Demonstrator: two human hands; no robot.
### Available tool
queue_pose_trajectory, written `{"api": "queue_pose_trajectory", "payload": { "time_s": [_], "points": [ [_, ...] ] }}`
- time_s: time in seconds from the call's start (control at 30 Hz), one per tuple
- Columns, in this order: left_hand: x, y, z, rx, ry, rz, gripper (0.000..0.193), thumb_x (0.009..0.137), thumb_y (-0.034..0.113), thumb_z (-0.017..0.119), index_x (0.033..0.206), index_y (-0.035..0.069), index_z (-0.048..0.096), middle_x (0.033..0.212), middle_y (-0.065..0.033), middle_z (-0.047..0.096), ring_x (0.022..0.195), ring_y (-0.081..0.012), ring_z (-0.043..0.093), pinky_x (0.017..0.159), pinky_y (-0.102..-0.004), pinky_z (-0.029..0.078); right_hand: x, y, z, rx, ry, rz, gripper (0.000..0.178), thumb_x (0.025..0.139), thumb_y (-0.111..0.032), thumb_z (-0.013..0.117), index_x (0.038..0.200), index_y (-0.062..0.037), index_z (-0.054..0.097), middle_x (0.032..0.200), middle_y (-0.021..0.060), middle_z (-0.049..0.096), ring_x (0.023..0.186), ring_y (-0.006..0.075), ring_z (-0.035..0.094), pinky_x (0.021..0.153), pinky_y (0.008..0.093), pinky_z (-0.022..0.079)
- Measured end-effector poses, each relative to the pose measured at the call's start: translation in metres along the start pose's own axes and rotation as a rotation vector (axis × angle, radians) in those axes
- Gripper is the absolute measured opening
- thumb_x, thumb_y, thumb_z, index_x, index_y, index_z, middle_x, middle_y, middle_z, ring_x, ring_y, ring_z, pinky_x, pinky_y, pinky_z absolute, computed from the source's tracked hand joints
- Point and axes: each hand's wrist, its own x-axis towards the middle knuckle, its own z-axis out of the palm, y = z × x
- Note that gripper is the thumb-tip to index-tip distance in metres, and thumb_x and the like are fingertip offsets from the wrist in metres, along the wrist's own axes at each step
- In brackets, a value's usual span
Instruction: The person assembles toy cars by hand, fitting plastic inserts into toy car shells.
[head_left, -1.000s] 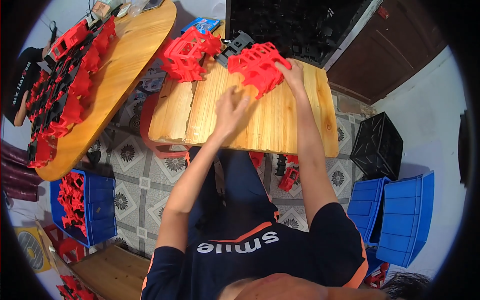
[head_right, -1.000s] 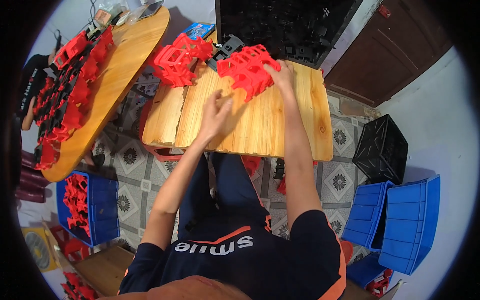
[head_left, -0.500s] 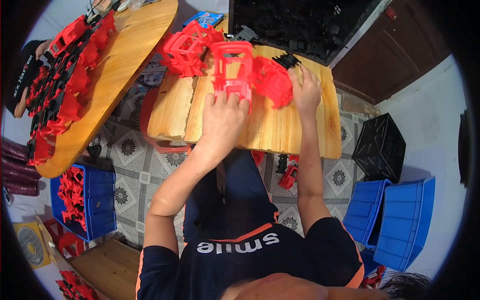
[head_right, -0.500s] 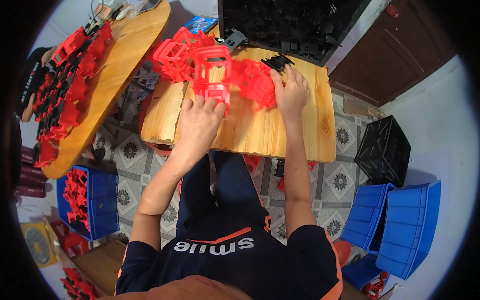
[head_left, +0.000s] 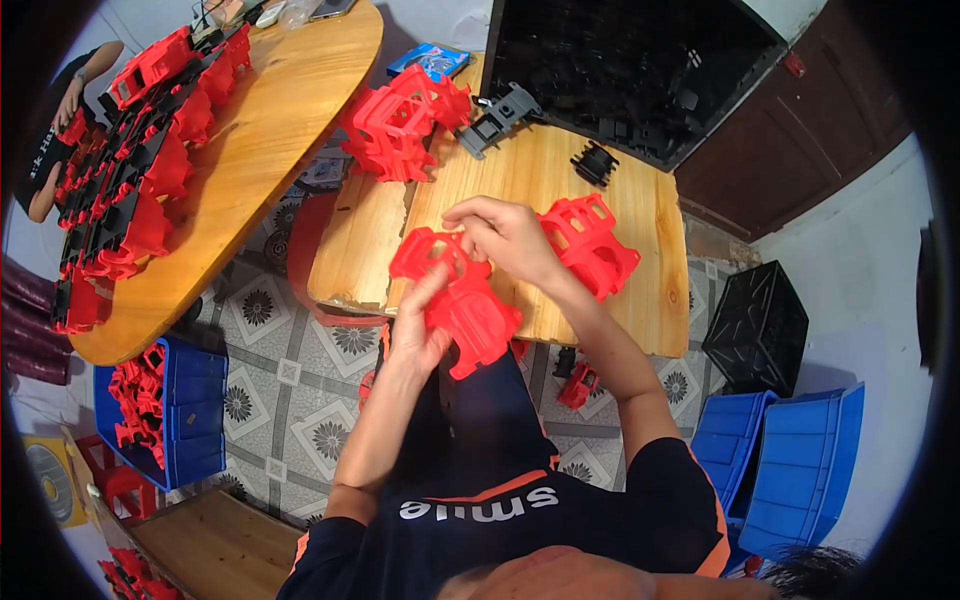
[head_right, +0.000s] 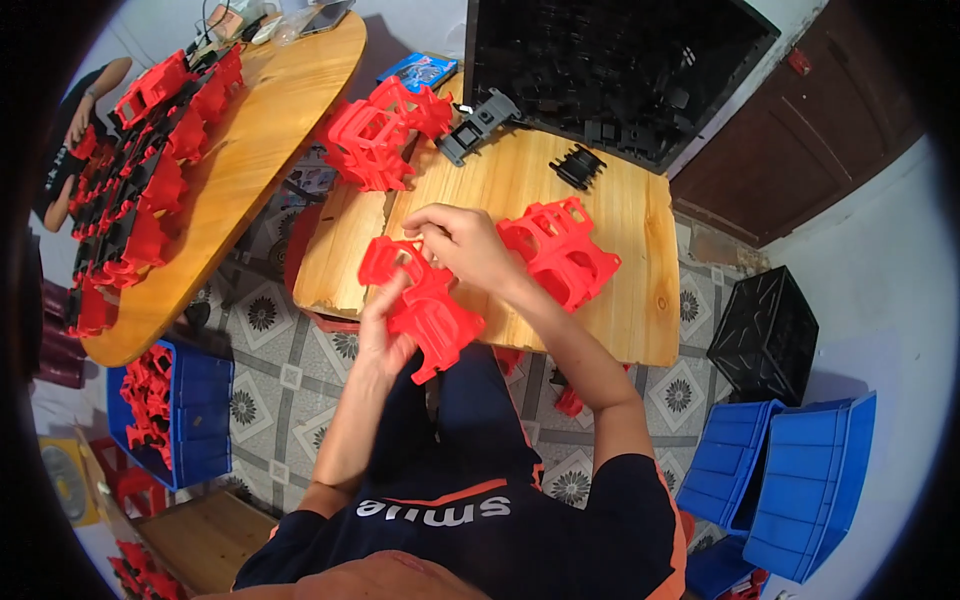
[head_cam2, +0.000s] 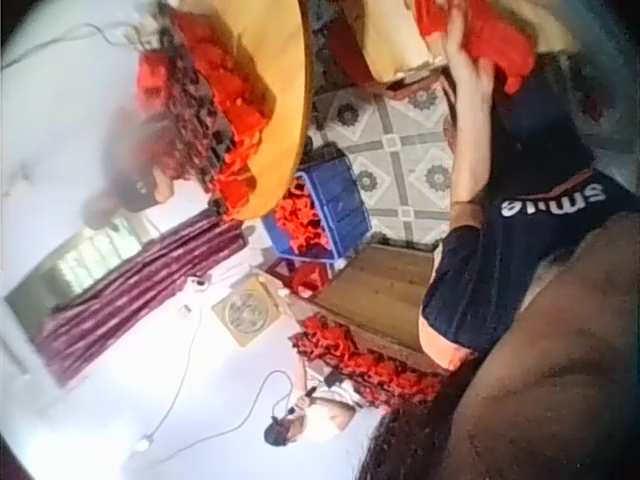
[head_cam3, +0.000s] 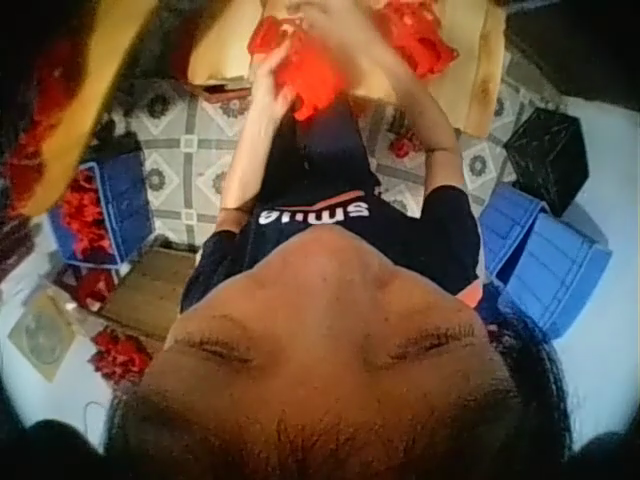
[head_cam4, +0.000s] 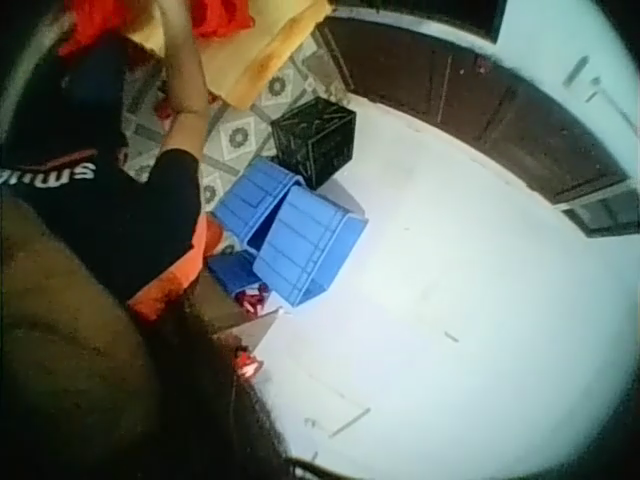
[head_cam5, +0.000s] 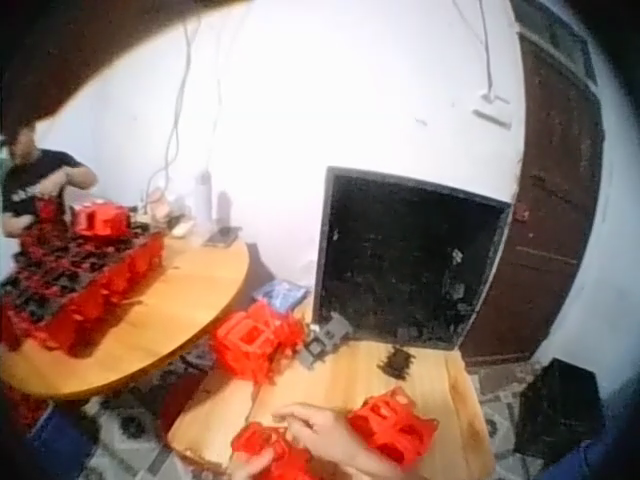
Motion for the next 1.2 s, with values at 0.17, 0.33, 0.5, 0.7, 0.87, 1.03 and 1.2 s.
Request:
{"api": "queue_pose_trajectory", "payload": {
  "time_s": [0.17, 0.33, 0.5, 0.7, 0.87, 1.03, 1.2],
  "points": [
    [-0.006, 0.016, -0.013, -0.214, 0.147, -0.171, 0.038, 0.09, 0.016, 0.056, 0.126, 0.006, 0.053, 0.113, -0.0139, 0.064, 0.112, -0.0303, 0.059, 0.1, -0.05, 0.046, 0.124, 0.045, -0.08, -1.047, 0.206, -0.039, 0.036, 0.081, -0.001, 0.055, 0.114, -0.0123, 0.067, 0.1, 0.0148, 0.068, 0.088, 0.0408, 0.064, 0.08, 0.0429, 0.054],
    [-0.004, 0.018, -0.031, -0.233, 0.111, -0.138, 0.041, 0.093, 0.019, 0.054, 0.131, 0.006, 0.049, 0.121, -0.0159, 0.06, 0.116, -0.0337, 0.056, 0.1, -0.0553, 0.045, 0.159, 0.106, -0.144, -1.399, 0.175, -0.362, 0.032, 0.082, -0.003, 0.059, 0.111, -0.0157, 0.067, 0.109, 0.0086, 0.059, 0.106, 0.0307, 0.056, 0.084, 0.0395, 0.051],
    [-0.018, 0.031, -0.027, -0.146, 0.013, 0.082, 0.047, 0.099, 0.017, 0.054, 0.141, 0.007, 0.035, 0.125, -0.0148, 0.054, 0.112, -0.033, 0.059, 0.092, -0.0493, 0.054, 0.128, 0.073, -0.13, -1.423, 0.163, -0.324, 0.024, 0.079, -0.008, 0.067, 0.103, -0.0096, 0.069, 0.099, 0.0085, 0.058, 0.102, 0.0275, 0.057, 0.082, 0.0376, 0.051],
    [-0.014, 0.02, -0.029, -0.003, 0.04, 0.176, 0.068, 0.096, 0.02, 0.061, 0.15, 0.012, 0.021, 0.136, -0.0111, 0.04, 0.118, -0.0291, 0.054, 0.094, -0.0452, 0.052, -0.013, -0.052, -0.049, -0.888, 0.26, -0.397, 0.018, 0.08, -0.012, 0.072, 0.096, -0.0057, 0.068, 0.083, 0.0074, 0.06, 0.074, 0.0249, 0.058, 0.066, 0.0344, 0.048],
    [-0.014, 0.008, -0.025, 0.057, 0.01, 0.236, 0.074, 0.095, 0.018, 0.062, 0.153, 0.014, 0.016, 0.136, -0.01, 0.041, 0.12, -0.0268, 0.052, 0.097, -0.0441, 0.05, -0.079, -0.051, 0.027, -0.725, 0.321, -0.335, 0.024, 0.074, -0.01, 0.078, 0.093, -0.0011, 0.064, 0.08, 0.0095, 0.059, 0.072, 0.0259, 0.058, 0.064, 0.0362, 0.047],
    [-0.021, 0.006, -0.024, 0.101, -0.051, 0.255, 0.073, 0.095, 0.017, 0.062, 0.153, 0.012, 0.016, 0.14, -0.0108, 0.039, 0.123, -0.0246, 0.049, 0.1, -0.0404, 0.047, -0.09, -0.048, 0.042, -0.827, 0.319, -0.427, 0.028, 0.073, -0.012, 0.079, 0.094, -0.0007, 0.063, 0.083, 0.0095, 0.059, 0.076, 0.0272, 0.058, 0.066, 0.038, 0.048],
    [-0.025, 0.007, -0.023, 0.071, -0.118, 0.282, 0.08, 0.091, 0.024, 0.068, 0.152, 0.011, 0.017, 0.14, -0.0114, 0.039, 0.126, -0.024, 0.046, 0.103, -0.0409, 0.043, -0.095, -0.046, 0.051, -0.861, 0.32, -0.426, 0.028, 0.072, -0.012, 0.08, 0.093, -0.0006, 0.064, 0.083, 0.0096, 0.058, 0.077, 0.0267, 0.058, 0.066, 0.0366, 0.049]
  ]
}}
